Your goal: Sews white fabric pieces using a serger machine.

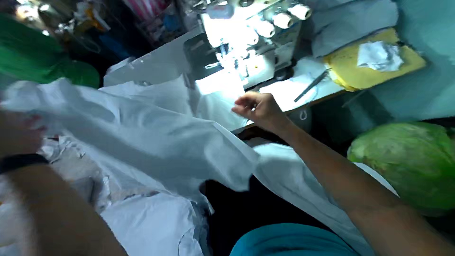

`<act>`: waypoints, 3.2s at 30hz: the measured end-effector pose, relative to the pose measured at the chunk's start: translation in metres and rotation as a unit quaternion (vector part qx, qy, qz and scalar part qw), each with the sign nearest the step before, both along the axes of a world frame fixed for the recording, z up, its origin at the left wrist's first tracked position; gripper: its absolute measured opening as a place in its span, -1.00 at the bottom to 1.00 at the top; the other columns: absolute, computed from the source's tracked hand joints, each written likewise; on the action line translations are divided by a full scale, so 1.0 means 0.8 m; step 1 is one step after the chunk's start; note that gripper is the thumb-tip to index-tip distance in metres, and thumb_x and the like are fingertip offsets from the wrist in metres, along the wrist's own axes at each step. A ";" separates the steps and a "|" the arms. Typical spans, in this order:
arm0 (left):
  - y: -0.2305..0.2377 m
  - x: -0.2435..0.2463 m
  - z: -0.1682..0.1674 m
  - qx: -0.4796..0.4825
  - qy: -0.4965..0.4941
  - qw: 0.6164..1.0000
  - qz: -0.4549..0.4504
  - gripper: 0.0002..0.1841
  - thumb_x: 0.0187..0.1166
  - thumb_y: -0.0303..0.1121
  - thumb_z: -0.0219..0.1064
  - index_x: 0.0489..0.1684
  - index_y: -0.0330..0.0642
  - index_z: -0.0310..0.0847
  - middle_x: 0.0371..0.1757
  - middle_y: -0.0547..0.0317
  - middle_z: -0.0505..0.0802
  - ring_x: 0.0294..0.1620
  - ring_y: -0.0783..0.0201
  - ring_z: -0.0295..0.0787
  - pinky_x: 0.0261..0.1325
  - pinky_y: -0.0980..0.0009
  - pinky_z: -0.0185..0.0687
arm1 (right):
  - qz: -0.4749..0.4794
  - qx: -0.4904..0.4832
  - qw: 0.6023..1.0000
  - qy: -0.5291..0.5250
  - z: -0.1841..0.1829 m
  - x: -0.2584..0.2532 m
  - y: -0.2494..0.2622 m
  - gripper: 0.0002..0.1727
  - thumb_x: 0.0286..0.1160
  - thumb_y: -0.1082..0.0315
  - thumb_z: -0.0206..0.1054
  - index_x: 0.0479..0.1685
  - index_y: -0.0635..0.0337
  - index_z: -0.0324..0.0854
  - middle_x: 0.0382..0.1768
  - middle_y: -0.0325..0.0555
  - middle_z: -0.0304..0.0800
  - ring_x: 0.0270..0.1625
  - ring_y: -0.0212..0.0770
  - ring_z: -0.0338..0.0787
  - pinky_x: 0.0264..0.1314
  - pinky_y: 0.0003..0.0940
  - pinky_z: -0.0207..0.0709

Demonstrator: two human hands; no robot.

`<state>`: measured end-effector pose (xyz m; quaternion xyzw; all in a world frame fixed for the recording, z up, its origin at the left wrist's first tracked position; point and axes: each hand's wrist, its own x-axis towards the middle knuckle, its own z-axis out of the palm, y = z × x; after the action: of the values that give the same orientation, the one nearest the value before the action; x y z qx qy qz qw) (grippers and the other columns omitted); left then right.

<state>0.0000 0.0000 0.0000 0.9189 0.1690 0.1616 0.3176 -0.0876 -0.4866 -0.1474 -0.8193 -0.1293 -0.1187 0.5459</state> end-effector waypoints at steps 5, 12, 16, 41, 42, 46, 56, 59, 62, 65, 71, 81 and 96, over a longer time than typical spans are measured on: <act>-0.077 -0.059 -0.073 -0.022 -0.036 0.990 -0.133 -0.46 0.74 -0.24 0.20 0.65 -0.28 0.34 0.55 -0.03 0.60 0.41 0.37 0.60 0.41 0.36 0.53 | -0.149 -0.130 0.980 -0.031 -0.099 0.054 -0.039 -0.68 0.61 0.30 0.32 -0.27 0.48 0.74 -0.35 0.28 0.79 -0.26 0.17 0.81 -0.11 0.15 0.62; -0.140 -0.116 -0.179 0.027 -0.050 0.940 -0.338 -0.62 0.56 -0.43 0.33 0.27 -0.47 0.60 0.51 -0.23 0.63 0.53 0.01 0.58 0.56 0.11 0.50 | -0.195 -0.111 0.972 -0.061 -0.125 0.049 -0.047 -0.62 0.59 0.29 0.35 -0.45 0.50 0.67 -0.51 0.21 0.70 -0.44 -0.04 0.67 -0.27 -0.07 0.50; -0.196 -0.101 -0.226 0.101 -0.038 0.902 -0.418 -0.64 0.39 -0.54 0.39 0.20 -0.29 0.73 0.56 -0.28 0.57 0.64 -0.25 0.39 0.64 -0.19 0.28 | -0.199 0.035 0.979 0.004 -0.103 0.023 -0.032 -0.73 0.67 0.26 0.25 -0.35 0.27 0.61 -0.54 -0.32 0.57 -0.52 -0.59 0.56 -0.37 -0.61 0.52; -0.266 -0.080 -0.030 0.203 -0.260 0.811 -0.484 -0.77 0.76 -0.20 0.21 -0.01 -0.20 0.58 -0.09 0.11 0.76 -0.04 0.36 0.71 0.04 0.44 0.60 | 0.141 0.271 0.952 0.023 -0.020 -0.055 0.047 -0.88 0.53 0.51 0.38 -0.26 0.44 0.74 -0.47 -0.27 0.80 -0.49 -0.72 0.64 -0.40 -0.81 0.55; -0.290 -0.070 -0.033 0.228 -0.253 0.795 -0.502 -0.72 0.73 -0.12 0.27 -0.04 -0.18 0.54 -0.16 0.08 0.69 -0.15 0.29 0.65 -0.07 0.42 0.53 | 0.118 0.269 0.954 0.054 -0.026 -0.059 0.031 -0.89 0.54 0.51 0.36 -0.25 0.40 0.74 -0.47 -0.32 0.80 -0.49 -0.72 0.63 -0.40 -0.79 0.55; -0.351 -0.012 -0.088 0.189 -0.183 0.776 -0.574 -0.85 0.59 -0.43 0.30 -0.17 -0.39 0.67 -0.31 -0.10 0.80 -0.40 0.16 0.72 -0.30 0.31 0.62 | -0.028 0.307 0.929 0.205 -0.060 -0.069 0.001 -0.92 0.50 0.50 0.38 -0.33 0.24 0.75 -0.53 -0.42 0.80 -0.62 -0.68 0.58 -0.54 -0.75 0.46; -0.368 -0.022 -0.096 0.212 -0.223 0.770 -0.559 -0.80 0.74 -0.45 0.16 -0.13 -0.41 0.67 -0.32 -0.14 0.73 -0.38 0.11 0.68 -0.32 0.38 0.53 | -0.151 0.055 0.987 0.029 -0.104 -0.011 -0.017 -0.84 0.31 0.45 0.55 -0.53 0.34 0.76 -0.24 -0.03 0.77 -0.09 -0.30 0.74 0.03 -0.45 0.63; -0.367 0.006 -0.110 0.196 -0.196 0.790 -0.546 -0.75 0.78 -0.45 0.13 -0.06 -0.51 0.66 -0.22 -0.27 0.80 -0.33 0.03 0.77 -0.23 0.25 0.66 | -0.128 0.052 0.988 0.072 -0.100 -0.007 -0.018 -0.82 0.37 0.42 0.52 -0.54 0.29 0.74 -0.42 -0.14 0.75 -0.31 -0.41 0.66 -0.18 -0.50 0.53; -0.368 0.028 -0.125 0.154 -0.194 0.804 -0.541 -0.73 0.81 -0.41 0.13 -0.07 -0.51 0.64 -0.19 -0.22 0.80 -0.22 0.18 0.77 -0.07 0.41 0.65 | -0.140 0.140 0.960 0.200 -0.091 -0.012 -0.017 -0.79 0.32 0.42 0.58 -0.58 0.21 0.69 -0.67 -0.35 0.57 -0.60 -0.60 0.46 -0.47 -0.62 0.38; -0.368 0.040 -0.137 0.148 -0.179 0.803 -0.548 -0.75 0.80 -0.40 0.14 -0.11 -0.45 0.63 -0.25 -0.15 0.76 -0.29 0.23 0.70 -0.15 0.42 0.60 | -0.171 0.185 0.943 0.217 -0.095 -0.015 -0.012 -0.82 0.23 0.47 0.60 -0.62 0.20 0.72 -0.67 -0.36 0.64 -0.60 -0.62 0.51 -0.47 -0.62 0.42; -0.366 0.062 -0.158 0.056 -0.150 0.815 -0.557 -0.81 0.72 -0.41 0.25 -0.20 -0.38 0.68 -0.26 0.04 0.72 -0.28 0.48 0.58 -0.14 0.66 0.46 | -0.210 0.194 0.939 0.192 -0.099 -0.016 -0.003 -0.74 0.09 0.50 0.58 -0.77 0.15 0.60 -0.69 -0.39 0.59 -0.60 -0.65 0.47 -0.52 -0.66 0.35; -0.389 0.039 -0.149 0.066 -0.111 0.865 -0.485 -0.87 0.47 -0.51 0.42 -0.12 -0.32 0.67 -0.24 0.09 0.74 -0.42 0.48 0.56 -0.36 0.63 0.46 | -0.145 0.288 0.903 0.284 -0.100 -0.053 0.001 -0.66 -0.08 0.57 0.56 -0.39 0.10 0.49 -0.58 -0.39 0.64 -0.55 -0.53 0.64 -0.46 -0.62 0.55; -0.450 -0.024 -0.222 0.281 -0.208 0.896 -0.275 -0.59 0.71 -0.28 0.00 0.16 -0.21 0.80 0.21 -0.13 0.86 0.44 -0.19 0.68 0.58 -0.43 0.06 | -0.062 0.252 0.946 0.193 -0.087 -0.052 -0.018 -0.92 0.26 0.49 0.48 -0.30 0.23 0.80 -0.49 -0.37 0.83 -0.44 -0.61 0.76 -0.30 -0.68 0.67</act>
<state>-0.0188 -0.3597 -0.1778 0.9253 -0.2127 0.2956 0.1057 -0.1293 -0.5007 -0.2171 -0.6689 0.0633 -0.0204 0.7404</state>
